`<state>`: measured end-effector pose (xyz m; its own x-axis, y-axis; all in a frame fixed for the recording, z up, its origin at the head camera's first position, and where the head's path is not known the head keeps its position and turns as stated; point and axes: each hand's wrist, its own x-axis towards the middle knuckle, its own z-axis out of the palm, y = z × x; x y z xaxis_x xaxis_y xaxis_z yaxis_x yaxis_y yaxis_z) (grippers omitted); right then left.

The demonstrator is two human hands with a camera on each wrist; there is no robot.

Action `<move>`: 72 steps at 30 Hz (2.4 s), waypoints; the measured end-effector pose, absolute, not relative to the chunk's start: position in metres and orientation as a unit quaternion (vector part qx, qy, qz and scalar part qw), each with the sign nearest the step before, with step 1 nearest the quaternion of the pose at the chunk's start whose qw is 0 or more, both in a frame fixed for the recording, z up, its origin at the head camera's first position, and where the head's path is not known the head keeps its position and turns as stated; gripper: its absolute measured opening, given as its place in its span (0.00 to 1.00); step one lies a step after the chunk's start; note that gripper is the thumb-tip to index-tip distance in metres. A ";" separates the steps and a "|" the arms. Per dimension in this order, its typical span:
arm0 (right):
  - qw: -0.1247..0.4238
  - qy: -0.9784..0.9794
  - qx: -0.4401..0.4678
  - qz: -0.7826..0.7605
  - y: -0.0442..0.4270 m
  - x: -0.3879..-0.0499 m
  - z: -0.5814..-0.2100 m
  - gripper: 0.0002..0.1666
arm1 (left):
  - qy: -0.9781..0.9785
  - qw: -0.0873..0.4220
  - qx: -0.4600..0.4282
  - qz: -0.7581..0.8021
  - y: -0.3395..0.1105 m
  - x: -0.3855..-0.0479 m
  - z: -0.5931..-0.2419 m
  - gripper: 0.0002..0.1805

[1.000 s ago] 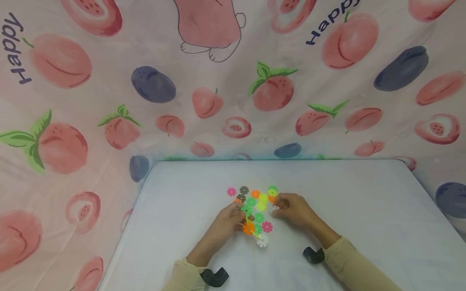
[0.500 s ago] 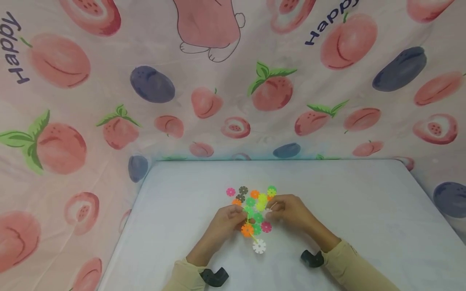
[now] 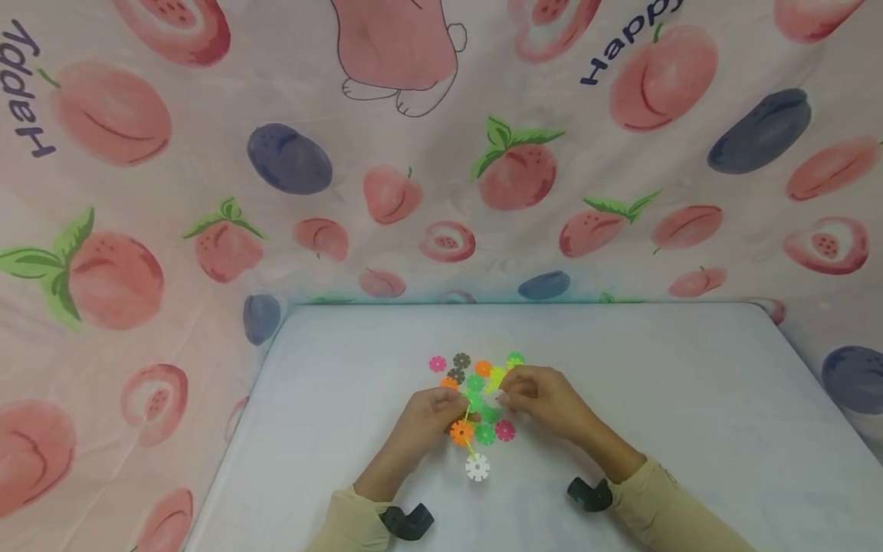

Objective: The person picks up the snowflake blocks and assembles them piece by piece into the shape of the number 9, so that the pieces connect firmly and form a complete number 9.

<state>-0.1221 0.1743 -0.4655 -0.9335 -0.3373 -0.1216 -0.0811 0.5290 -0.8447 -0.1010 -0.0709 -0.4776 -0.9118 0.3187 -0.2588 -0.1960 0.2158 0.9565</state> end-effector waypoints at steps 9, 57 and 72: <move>0.114 0.855 -0.130 -0.489 0.170 -0.119 -0.460 0.06 | 0.762 0.201 0.044 0.614 -0.071 -0.101 -0.477 0.18; 0.090 0.829 -0.205 -0.513 0.166 -0.117 -0.461 0.04 | 0.792 0.153 0.068 0.587 -0.067 -0.101 -0.470 0.10; 0.122 0.804 -0.242 -0.530 0.169 -0.118 -0.467 0.04 | 0.785 0.174 0.114 0.584 -0.074 -0.103 -0.471 0.09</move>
<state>-0.1176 0.1692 -0.4674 -0.8535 -0.5177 0.0600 -0.2589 0.3214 -0.9109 -0.1025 -0.0736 -0.4713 -0.9136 0.3816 -0.1404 -0.0247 0.2924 0.9560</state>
